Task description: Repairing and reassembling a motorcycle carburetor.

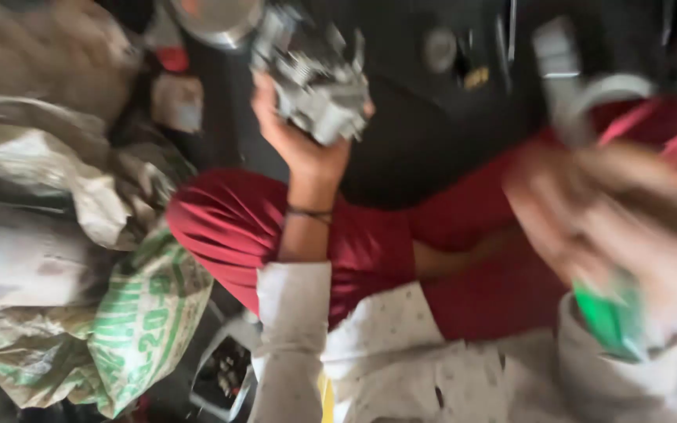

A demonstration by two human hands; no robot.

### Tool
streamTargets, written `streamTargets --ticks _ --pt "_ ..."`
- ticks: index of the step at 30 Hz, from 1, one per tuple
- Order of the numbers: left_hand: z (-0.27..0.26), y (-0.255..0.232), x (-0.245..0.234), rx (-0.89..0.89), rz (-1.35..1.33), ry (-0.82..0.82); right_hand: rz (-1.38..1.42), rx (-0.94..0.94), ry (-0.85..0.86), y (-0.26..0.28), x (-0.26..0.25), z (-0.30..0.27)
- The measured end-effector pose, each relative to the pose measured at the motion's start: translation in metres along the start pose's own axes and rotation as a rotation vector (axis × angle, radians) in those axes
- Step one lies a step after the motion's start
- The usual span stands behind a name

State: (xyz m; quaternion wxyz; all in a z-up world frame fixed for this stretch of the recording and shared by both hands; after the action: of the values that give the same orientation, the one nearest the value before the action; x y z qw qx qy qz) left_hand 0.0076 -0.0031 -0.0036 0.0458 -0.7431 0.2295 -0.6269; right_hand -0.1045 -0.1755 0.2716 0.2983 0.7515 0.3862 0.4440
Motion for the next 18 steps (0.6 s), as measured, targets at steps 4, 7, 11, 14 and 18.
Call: streamTargets --ticks 4,7,11,14,18 --pt "0.006 0.009 0.005 -0.057 0.002 0.062 -0.066 -0.085 0.092 -0.172 -0.163 0.075" --pt "0.013 0.008 0.013 -0.152 -0.06 -0.033 -0.052 0.175 -0.221 -0.209 -0.172 0.097" --pt "0.023 0.017 -0.004 -0.084 0.0 0.017 0.004 0.019 -0.047 -0.163 -0.127 0.068" --pt "0.03 0.022 -0.014 -0.111 -0.002 -0.006 -0.053 0.051 -0.046 -0.179 -0.118 0.057" --pt "0.038 0.03 -0.028 -0.106 0.059 0.0 -0.465 -0.024 0.05 -0.207 -0.109 0.054"
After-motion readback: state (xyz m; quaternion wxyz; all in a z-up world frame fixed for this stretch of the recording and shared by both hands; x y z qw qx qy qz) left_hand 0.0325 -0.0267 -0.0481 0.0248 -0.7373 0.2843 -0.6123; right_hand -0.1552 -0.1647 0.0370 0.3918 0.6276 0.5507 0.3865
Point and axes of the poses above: each hand's wrist, its own z-axis towards the middle knuckle, its own x-axis out of the palm, y = z × x, the point moved 1 cm from there along z, towards the middle knuckle, and after that the axes turned 2 degrees about -y, right-handed, at the moved point
